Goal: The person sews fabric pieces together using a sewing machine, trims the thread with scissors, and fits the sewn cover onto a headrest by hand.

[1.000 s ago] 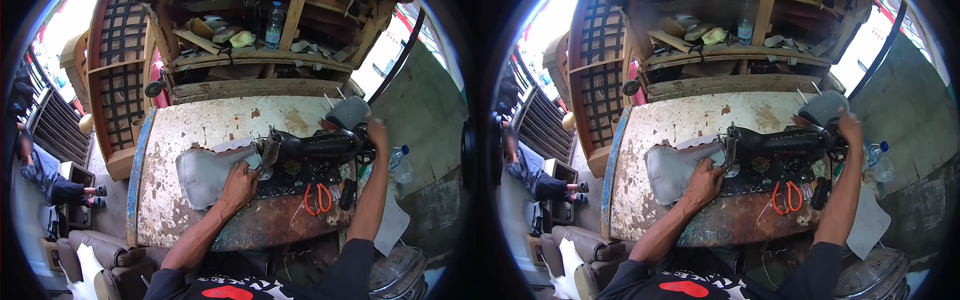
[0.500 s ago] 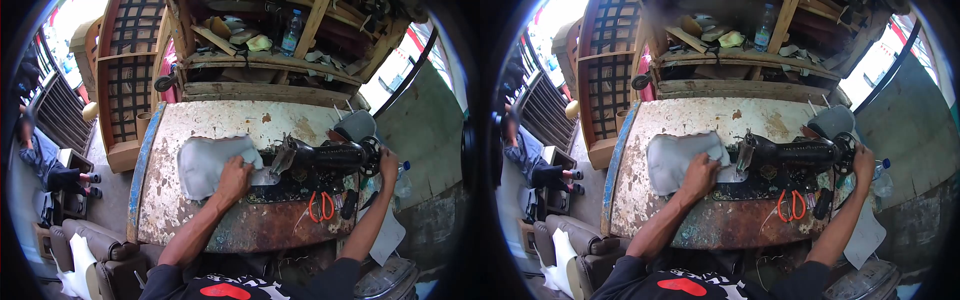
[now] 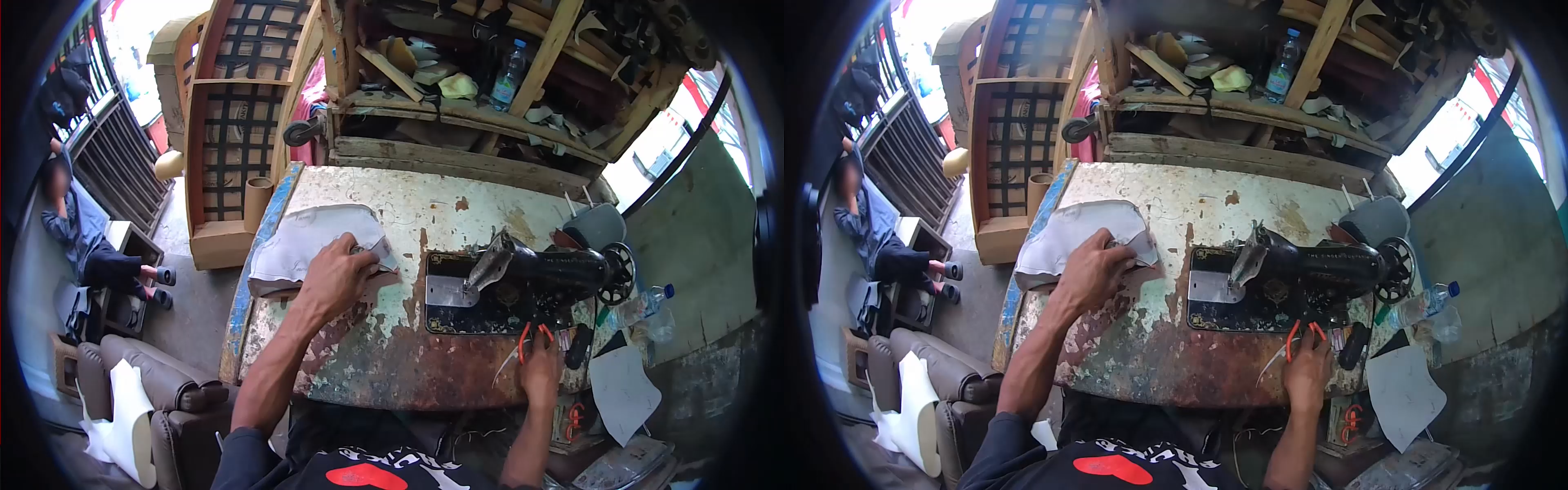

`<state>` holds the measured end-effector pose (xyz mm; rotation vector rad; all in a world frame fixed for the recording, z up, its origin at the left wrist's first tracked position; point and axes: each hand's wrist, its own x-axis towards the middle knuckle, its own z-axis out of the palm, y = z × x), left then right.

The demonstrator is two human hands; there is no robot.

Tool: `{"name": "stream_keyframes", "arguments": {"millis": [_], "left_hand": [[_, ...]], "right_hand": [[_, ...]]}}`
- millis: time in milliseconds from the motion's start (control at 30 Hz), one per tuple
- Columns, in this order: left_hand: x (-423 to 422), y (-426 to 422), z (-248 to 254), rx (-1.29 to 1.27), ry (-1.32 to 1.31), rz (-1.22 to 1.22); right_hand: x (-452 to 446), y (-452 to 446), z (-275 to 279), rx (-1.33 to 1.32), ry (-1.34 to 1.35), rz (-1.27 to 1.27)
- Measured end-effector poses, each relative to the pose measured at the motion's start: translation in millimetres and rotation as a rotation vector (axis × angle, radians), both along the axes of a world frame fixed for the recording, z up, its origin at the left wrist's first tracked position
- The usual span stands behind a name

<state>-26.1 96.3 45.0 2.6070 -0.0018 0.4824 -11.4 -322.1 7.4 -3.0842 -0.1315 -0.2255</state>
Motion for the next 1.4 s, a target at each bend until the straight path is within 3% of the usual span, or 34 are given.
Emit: {"name": "stream_keyframes", "arguments": {"millis": [167,267,333,400,467,600,700,1300,1400], "left_hand": [[9.3,-14.1,50.3,0.209,-0.067,-0.122],[17.7,-20.1,56.2,0.267,-0.086,-0.149],[21.4,-23.8,51.2,0.304,-0.161,-0.144],[18.8,-30.3,56.8,0.311,-0.150,-0.138],[15.6,-36.6,59.6,0.321,-0.133,-0.133],[6.2,-47.5,64.0,0.304,-0.166,-0.134],[-0.5,-50.3,64.9,0.298,-0.179,-0.136],[-8.0,-54.0,53.3,0.248,-0.163,-0.146],[-8.1,-53.2,52.7,0.224,-0.216,-0.120]], "right_hand": [[0.2,-17.0,-6.0,0.132,0.047,0.034],[-13.0,0.0,15.9,0.998,0.518,-0.173],[-37.0,9.4,-21.2,1.688,0.575,0.117],[-64.0,60.2,-16.5,1.847,0.884,0.100],[-81.9,110.0,-12.3,1.975,0.868,0.129],[-66.1,170.2,-10.7,1.980,0.905,0.218],[-49.8,193.0,-4.9,1.828,0.732,0.352],[-49.7,217.5,-7.0,1.815,0.519,0.221],[-55.8,209.7,12.0,1.657,0.462,0.176]]}}
